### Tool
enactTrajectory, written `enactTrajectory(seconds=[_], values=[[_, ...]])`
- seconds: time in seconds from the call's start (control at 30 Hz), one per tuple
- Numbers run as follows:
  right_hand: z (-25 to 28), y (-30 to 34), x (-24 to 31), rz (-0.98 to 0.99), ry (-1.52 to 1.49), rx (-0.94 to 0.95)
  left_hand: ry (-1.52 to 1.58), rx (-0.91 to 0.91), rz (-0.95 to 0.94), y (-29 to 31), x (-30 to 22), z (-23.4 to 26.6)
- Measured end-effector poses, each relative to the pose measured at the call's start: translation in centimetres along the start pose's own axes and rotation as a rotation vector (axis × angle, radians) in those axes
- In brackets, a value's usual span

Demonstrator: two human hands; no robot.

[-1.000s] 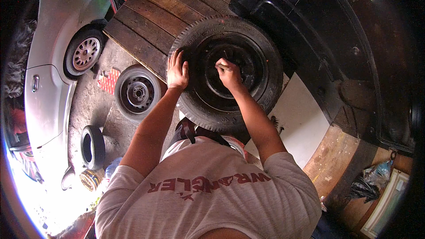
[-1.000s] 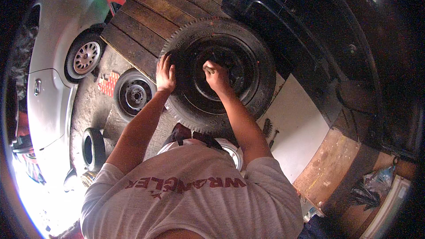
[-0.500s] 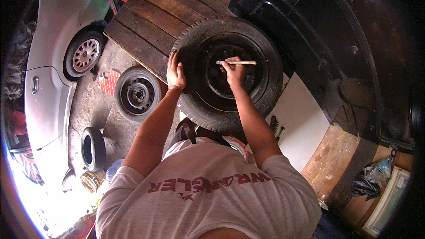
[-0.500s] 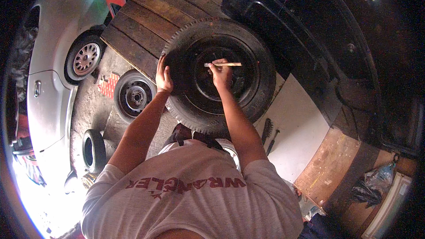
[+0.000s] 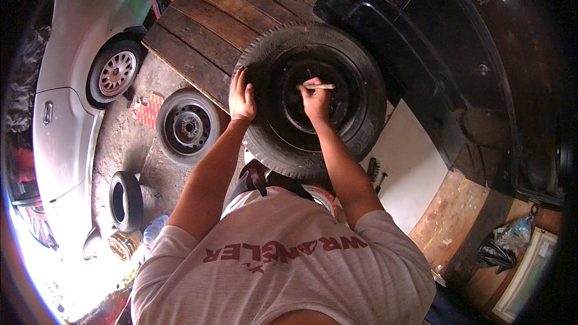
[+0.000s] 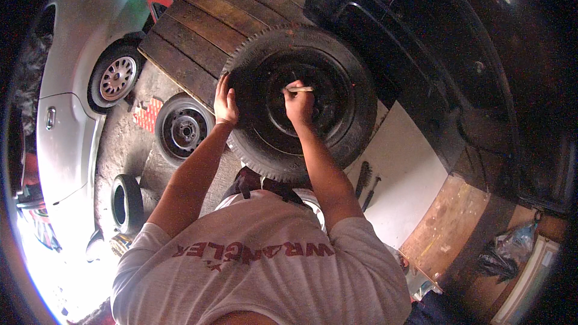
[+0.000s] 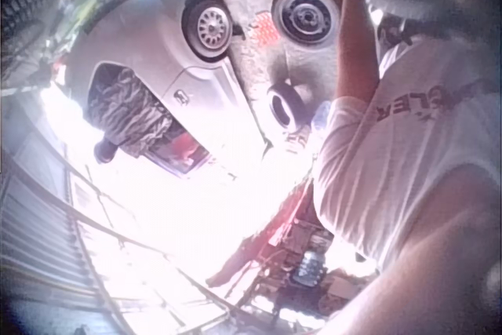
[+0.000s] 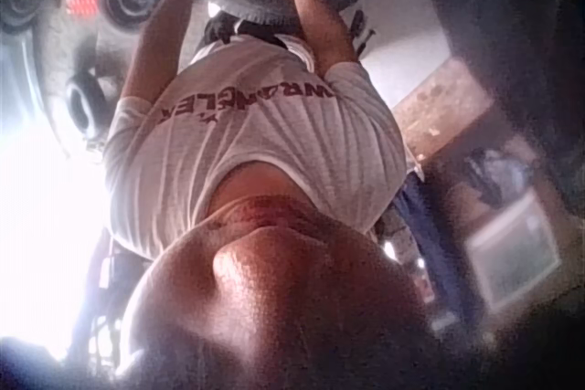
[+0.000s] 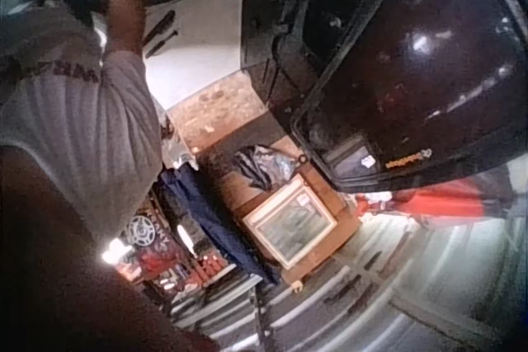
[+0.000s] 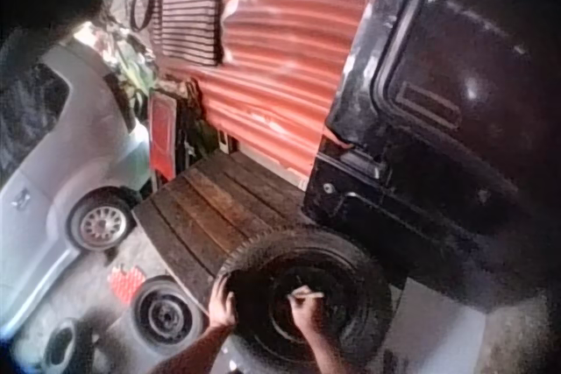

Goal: The person uses a small brush to scrub the inner rim of a car tire resting on a wooden platform. The person repeatedly rotates the tire and scrubs different sections of the rim surface.

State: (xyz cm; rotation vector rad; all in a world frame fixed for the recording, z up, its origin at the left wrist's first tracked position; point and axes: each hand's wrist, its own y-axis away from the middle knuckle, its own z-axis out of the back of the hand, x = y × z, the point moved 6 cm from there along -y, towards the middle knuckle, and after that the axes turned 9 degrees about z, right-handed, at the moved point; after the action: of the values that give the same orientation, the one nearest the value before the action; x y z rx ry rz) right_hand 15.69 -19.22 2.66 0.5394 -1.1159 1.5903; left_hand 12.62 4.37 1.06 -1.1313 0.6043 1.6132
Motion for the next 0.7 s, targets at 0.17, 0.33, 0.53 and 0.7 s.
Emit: enactTrajectory(seconds=[0.17,0.33,0.53,0.7], values=[[-1.2,0.5,2.2,0.045,-0.124,0.152,-0.010,0.001,-0.025,-0.2,0.1,0.1],[0.7,-0.5,-0.2,-0.126,-0.191,0.004,-0.042,0.006,-0.019,-0.1,0.0,0.0],[-0.5,0.0,1.6,0.055,-0.096,0.166,-0.052,0.008,-0.055,-0.3,0.1,-0.2],[1.7,-0.3,-1.7,-0.208,-0.268,0.002,-0.043,0.010,-0.056,-0.3,0.1,-0.3]])
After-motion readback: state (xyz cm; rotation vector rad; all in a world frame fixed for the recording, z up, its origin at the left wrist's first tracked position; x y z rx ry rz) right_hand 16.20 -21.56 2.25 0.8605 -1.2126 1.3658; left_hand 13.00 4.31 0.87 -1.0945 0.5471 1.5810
